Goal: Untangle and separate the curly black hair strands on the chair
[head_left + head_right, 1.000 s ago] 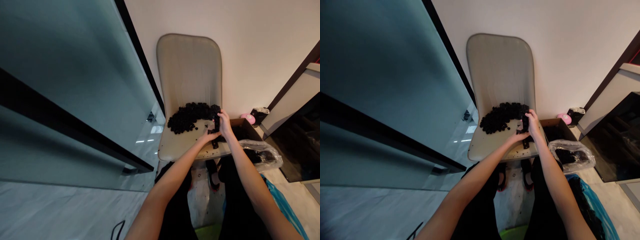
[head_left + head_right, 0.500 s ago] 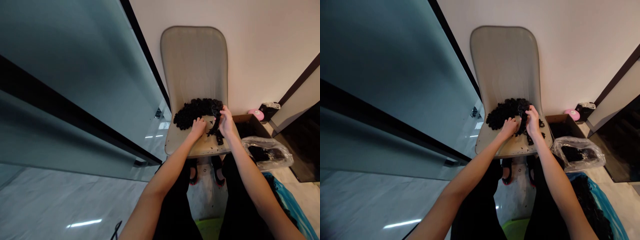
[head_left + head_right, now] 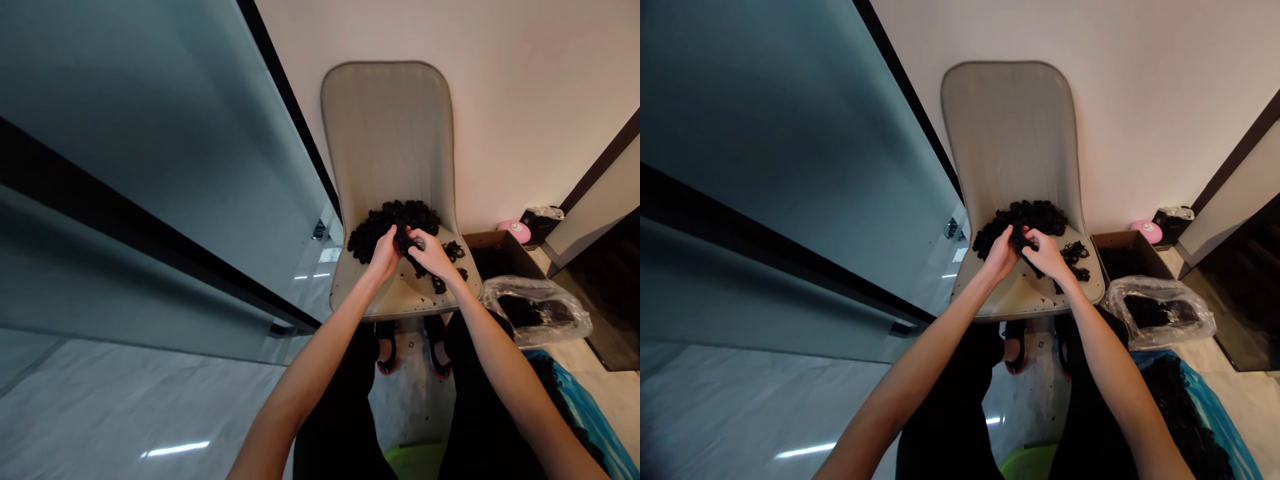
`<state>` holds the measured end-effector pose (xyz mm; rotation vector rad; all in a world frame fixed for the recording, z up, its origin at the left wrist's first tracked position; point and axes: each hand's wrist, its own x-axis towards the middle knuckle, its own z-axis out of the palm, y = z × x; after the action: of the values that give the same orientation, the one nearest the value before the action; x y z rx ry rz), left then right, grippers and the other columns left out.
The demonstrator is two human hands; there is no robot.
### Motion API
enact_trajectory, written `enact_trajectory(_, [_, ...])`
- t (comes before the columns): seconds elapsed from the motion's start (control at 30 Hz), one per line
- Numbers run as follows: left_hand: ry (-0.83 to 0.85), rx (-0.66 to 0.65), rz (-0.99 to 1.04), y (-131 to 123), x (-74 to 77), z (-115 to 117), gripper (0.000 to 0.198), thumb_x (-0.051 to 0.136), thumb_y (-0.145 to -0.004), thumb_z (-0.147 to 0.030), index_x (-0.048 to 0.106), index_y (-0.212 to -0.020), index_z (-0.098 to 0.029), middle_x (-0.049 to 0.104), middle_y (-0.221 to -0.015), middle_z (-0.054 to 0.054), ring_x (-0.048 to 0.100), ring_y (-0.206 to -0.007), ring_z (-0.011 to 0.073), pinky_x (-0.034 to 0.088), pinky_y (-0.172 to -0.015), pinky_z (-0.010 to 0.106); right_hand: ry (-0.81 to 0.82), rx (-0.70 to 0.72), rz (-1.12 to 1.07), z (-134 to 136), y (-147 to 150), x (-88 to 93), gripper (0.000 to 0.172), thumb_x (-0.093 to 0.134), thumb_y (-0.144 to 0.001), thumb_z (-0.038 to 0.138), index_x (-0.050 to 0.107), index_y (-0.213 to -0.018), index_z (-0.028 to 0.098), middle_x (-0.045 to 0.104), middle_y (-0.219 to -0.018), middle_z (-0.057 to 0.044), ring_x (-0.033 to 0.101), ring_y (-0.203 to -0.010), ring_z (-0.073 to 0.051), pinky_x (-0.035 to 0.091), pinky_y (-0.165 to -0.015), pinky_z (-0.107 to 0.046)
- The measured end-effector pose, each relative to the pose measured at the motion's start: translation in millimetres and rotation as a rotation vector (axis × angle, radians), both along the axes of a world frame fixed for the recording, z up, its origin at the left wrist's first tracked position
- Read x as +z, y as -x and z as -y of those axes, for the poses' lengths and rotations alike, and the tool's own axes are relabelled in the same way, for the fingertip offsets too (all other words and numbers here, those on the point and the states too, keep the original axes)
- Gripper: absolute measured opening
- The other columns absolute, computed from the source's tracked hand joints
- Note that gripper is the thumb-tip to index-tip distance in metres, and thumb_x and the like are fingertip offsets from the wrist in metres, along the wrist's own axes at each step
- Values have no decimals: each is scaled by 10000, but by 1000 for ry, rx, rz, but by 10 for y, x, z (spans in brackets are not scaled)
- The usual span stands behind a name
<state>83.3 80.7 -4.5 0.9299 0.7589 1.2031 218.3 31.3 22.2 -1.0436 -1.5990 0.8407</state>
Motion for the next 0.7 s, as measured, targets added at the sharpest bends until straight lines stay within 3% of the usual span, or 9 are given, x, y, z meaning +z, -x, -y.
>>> enact_trajectory(0.17, [-46,201,26,-12,-27,-29,324,668,-832,-450,674,-961,-153,743,-926,74,696,-882,166,533,-817,289,111,53,192,-15,8,-175,130,596,-760,236,578,-887,213,688,-871,-20,649,-833,-201,489,-825,-347])
enact_trajectory(0.33, [-293,268,-77,24,28,-20,245,746,-796,-381,665,-899,-174,706,-884,23,650,-829,137,509,-769,246,149,5,248,-62,-41,-239,135,642,-791,262,579,-904,222,670,-823,-6,621,-762,-185,492,-794,-349])
enact_trajectory(0.5, [-530,355,-414,59,126,102,175,735,-831,-336,680,-873,-176,662,-868,27,602,-807,154,490,-750,259,6,-161,28,-52,-14,-143,293,659,-856,396,604,-1100,243,679,-977,-53,640,-859,-200,518,-862,-384])
enact_trajectory(0.7, [-761,452,-838,9,111,205,120,701,-825,-179,699,-942,-205,648,-873,34,545,-736,168,426,-702,290,-119,-293,-100,-62,68,-75,272,644,-870,431,659,-1075,252,663,-979,-65,628,-864,-215,528,-837,-378])
